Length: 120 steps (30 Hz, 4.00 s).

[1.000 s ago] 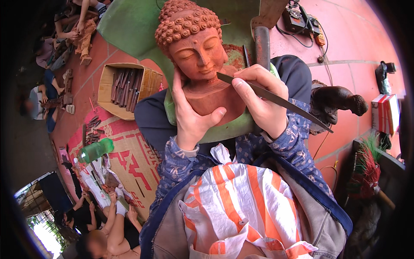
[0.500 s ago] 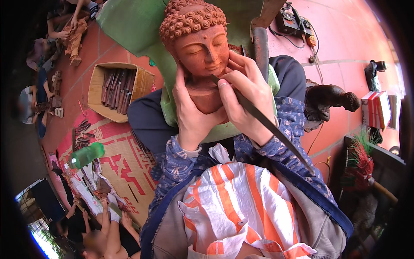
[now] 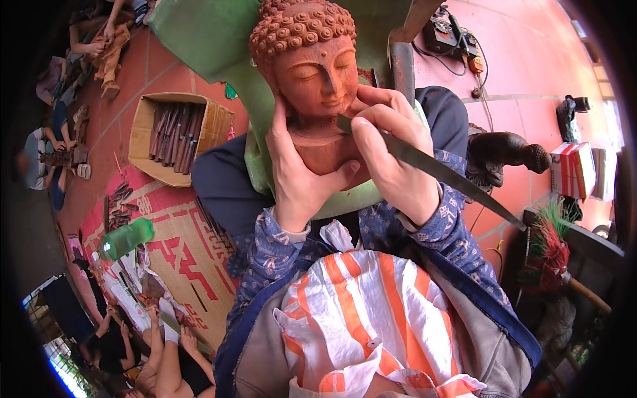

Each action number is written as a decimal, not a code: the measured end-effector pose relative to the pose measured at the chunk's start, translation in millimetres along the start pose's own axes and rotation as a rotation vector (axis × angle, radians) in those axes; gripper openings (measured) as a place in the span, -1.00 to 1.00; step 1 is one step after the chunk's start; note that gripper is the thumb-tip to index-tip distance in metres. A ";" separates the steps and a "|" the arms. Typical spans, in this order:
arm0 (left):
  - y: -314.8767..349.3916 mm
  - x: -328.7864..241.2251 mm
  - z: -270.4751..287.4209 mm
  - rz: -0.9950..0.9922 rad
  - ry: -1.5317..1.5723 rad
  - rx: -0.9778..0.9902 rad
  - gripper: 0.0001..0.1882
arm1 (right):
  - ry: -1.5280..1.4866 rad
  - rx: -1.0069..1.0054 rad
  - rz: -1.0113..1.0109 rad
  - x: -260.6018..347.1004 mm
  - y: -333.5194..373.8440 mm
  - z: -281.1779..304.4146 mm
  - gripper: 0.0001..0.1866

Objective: The person carves a clay Buddha head using a metal file, focusing on the face and hair details. They hold the head steady with one hand while filing with the other, occasionally rotating the piece to access different areas.

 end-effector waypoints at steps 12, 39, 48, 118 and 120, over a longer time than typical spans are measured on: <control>-1.7 0.0 -2.0 0.036 0.029 0.003 0.33 | 0.026 -0.019 -0.074 -1.0 -3.9 -1.3 -0.83; -0.2 -0.8 -3.8 0.058 0.048 0.005 0.31 | 0.008 -0.049 -0.085 -7.6 2.5 -0.5 -0.85; -1.0 -0.2 -2.8 0.034 0.061 -0.003 0.33 | -0.019 -0.025 -0.108 -8.6 4.5 -1.9 -0.84; -0.4 -8.9 -4.3 0.029 0.040 0.013 0.30 | 0.129 -0.098 -0.016 -0.1 16.5 -0.9 -0.86; 1.0 -6.1 -2.7 -0.003 0.039 0.027 0.31 | -0.019 -0.093 -0.015 -15.4 16.1 1.7 -0.86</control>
Point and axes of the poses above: each hand's wrist, its own y-axis away from the middle knuckle, its own z-axis out of the back of the hand, x = y × z, the point moved 10 cm from there along -y, towards the middle knuckle, and after that the axes turned 12 degrees about y, right-handed, at the moved point
